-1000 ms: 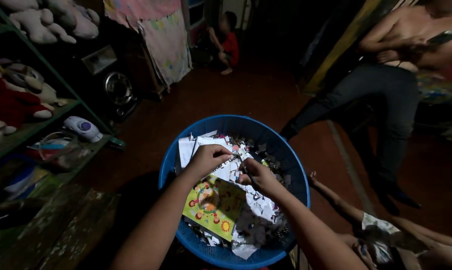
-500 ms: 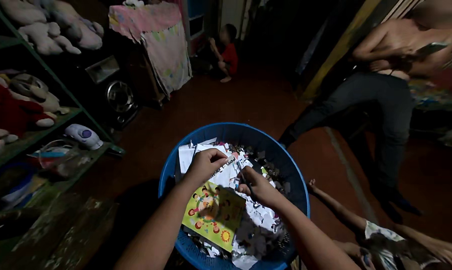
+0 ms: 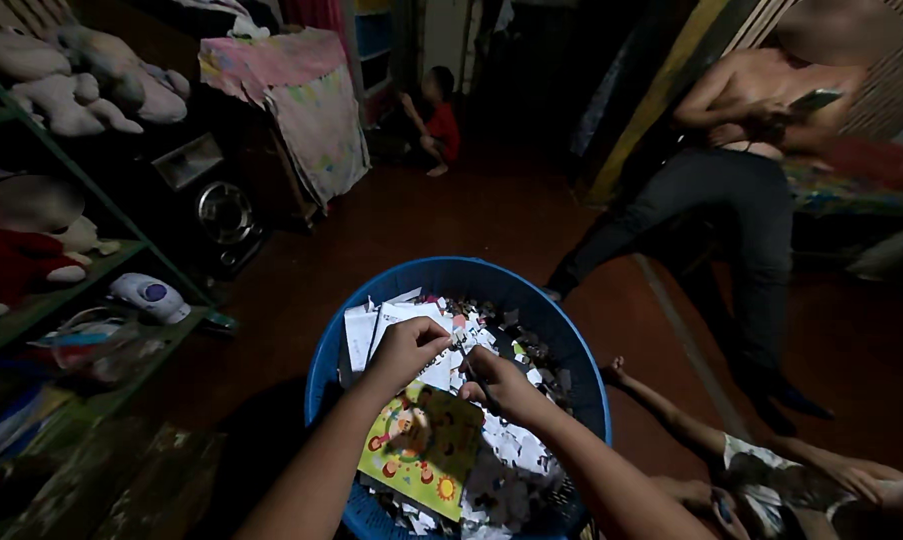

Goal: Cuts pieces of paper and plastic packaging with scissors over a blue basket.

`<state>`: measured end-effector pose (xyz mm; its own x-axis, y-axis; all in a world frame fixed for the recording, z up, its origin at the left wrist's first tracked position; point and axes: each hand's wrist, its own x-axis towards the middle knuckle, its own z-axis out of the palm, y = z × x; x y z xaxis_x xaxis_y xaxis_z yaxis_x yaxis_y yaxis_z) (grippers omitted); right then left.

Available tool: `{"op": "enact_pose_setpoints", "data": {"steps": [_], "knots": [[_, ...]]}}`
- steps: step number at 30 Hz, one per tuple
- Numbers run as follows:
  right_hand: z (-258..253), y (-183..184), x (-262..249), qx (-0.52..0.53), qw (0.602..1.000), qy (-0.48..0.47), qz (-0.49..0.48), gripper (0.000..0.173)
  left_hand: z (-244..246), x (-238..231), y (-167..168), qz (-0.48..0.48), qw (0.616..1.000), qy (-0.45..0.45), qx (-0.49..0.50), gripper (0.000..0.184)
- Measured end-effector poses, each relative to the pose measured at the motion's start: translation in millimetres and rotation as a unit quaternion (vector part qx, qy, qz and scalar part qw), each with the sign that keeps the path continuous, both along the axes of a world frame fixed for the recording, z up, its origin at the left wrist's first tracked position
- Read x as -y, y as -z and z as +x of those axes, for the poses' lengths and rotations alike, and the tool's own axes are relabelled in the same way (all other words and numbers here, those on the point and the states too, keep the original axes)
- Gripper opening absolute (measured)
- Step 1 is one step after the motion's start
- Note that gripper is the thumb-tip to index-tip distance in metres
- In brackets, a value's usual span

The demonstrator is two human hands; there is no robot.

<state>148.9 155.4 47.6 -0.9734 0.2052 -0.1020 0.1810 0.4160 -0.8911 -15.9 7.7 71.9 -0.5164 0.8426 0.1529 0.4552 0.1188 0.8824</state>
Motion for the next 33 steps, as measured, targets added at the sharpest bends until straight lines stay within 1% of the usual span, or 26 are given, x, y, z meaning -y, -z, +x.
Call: {"op": "enact_pose_setpoints", "data": {"steps": [11, 19, 24, 27, 29, 31, 32, 33], "knots": [[0.6, -1.9, -0.1, 0.008, 1.000, -0.004, 0.010, 0.065, 2.9, 0.6, -2.4, 0.000, 1.000, -0.005, 0.007, 0.015], [1.3, -0.4, 2.0, -0.005, 1.000, -0.010, 0.018, 0.062, 2.8, 0.6, -0.3, 0.007, 1.000, 0.000, 0.019, 0.014], [0.7, -1.7, 4.0, -0.011, 0.999, 0.020, 0.024, 0.054, 2.7, 0.8, -1.4, 0.012, 1.000, -0.007, 0.018, 0.014], [-0.1, -4.6, 5.7, -0.002, 0.999, 0.043, 0.003, 0.047, 3.2, 0.9, -1.4, 0.016, 1.000, -0.007, 0.023, 0.014], [-0.4, -5.1, 5.9, -0.003, 0.998, 0.056, -0.013, 0.046, 5.4, 0.4, -1.8, 0.021, 0.999, -0.010, 0.035, 0.017], [0.0, -3.2, 5.5, -0.022, 0.997, 0.065, -0.022, 0.051, 7.2, -0.1, -2.9, 0.013, 0.999, -0.012, 0.041, 0.024], [0.3, -1.7, 5.4, -0.046, 0.996, 0.067, -0.024, 0.054, 8.0, -0.4, -3.2, 0.004, 0.999, -0.008, 0.042, 0.026], [0.2, -0.4, 5.4, -0.079, 0.994, 0.072, -0.031, 0.054, 9.2, -0.8, -3.4, -0.004, 0.999, -0.002, 0.040, 0.027]]}}
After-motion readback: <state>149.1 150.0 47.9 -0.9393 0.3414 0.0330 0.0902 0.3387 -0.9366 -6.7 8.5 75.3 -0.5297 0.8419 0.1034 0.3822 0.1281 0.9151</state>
